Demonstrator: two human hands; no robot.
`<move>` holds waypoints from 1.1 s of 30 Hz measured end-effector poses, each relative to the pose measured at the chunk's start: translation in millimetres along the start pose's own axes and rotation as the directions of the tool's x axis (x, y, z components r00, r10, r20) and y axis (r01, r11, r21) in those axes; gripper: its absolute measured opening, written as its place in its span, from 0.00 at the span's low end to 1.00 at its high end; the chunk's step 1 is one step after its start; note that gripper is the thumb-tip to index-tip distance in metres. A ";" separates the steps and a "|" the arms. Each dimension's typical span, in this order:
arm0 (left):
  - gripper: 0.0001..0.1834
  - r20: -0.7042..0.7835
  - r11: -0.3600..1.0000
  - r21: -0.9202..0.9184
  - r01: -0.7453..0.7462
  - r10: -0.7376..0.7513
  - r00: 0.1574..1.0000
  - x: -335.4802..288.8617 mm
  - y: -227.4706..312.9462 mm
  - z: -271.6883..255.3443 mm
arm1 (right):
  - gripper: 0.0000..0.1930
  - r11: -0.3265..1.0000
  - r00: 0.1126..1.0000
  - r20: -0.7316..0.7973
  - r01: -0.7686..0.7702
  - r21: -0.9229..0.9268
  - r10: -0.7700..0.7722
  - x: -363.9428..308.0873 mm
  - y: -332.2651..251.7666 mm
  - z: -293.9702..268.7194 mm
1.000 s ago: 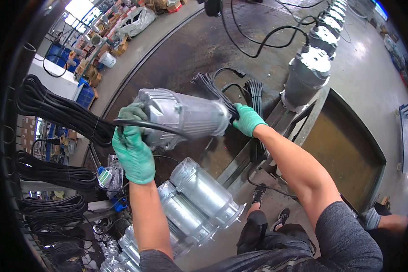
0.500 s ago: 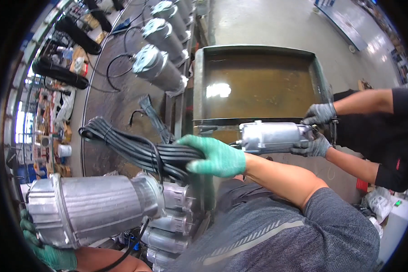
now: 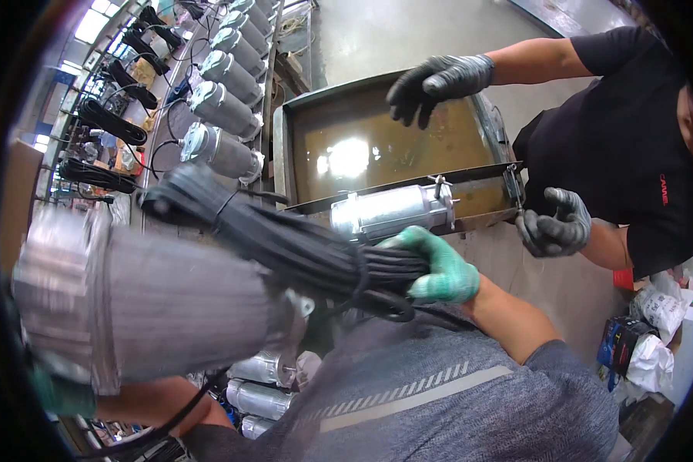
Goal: The person uses a wrench to tighten a bolt on a metal pump housing, submerges the pump in a water tank to check for air leaks, and then places the pump on a conveyor line with other units.
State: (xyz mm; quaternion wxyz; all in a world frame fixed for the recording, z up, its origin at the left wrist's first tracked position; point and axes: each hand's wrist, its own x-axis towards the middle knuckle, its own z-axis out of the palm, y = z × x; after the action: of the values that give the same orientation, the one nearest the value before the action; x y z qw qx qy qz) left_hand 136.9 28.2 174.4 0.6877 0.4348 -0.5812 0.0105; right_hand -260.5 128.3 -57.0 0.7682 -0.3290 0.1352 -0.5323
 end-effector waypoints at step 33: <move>0.32 0.644 0.454 -0.553 -0.698 0.765 -0.013 -160.0 196.0 532.2 | 0.30 0.738 0.501 -0.585 0.184 -0.649 -0.638 -147.5 -62.6 -135.3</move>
State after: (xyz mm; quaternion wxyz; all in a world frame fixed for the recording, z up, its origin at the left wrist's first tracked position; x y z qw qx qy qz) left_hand -437.4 -96.2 131.3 0.2104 -0.0165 -0.9681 0.1352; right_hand -440.2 199.5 -138.5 0.3568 -0.2761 0.5022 -0.7377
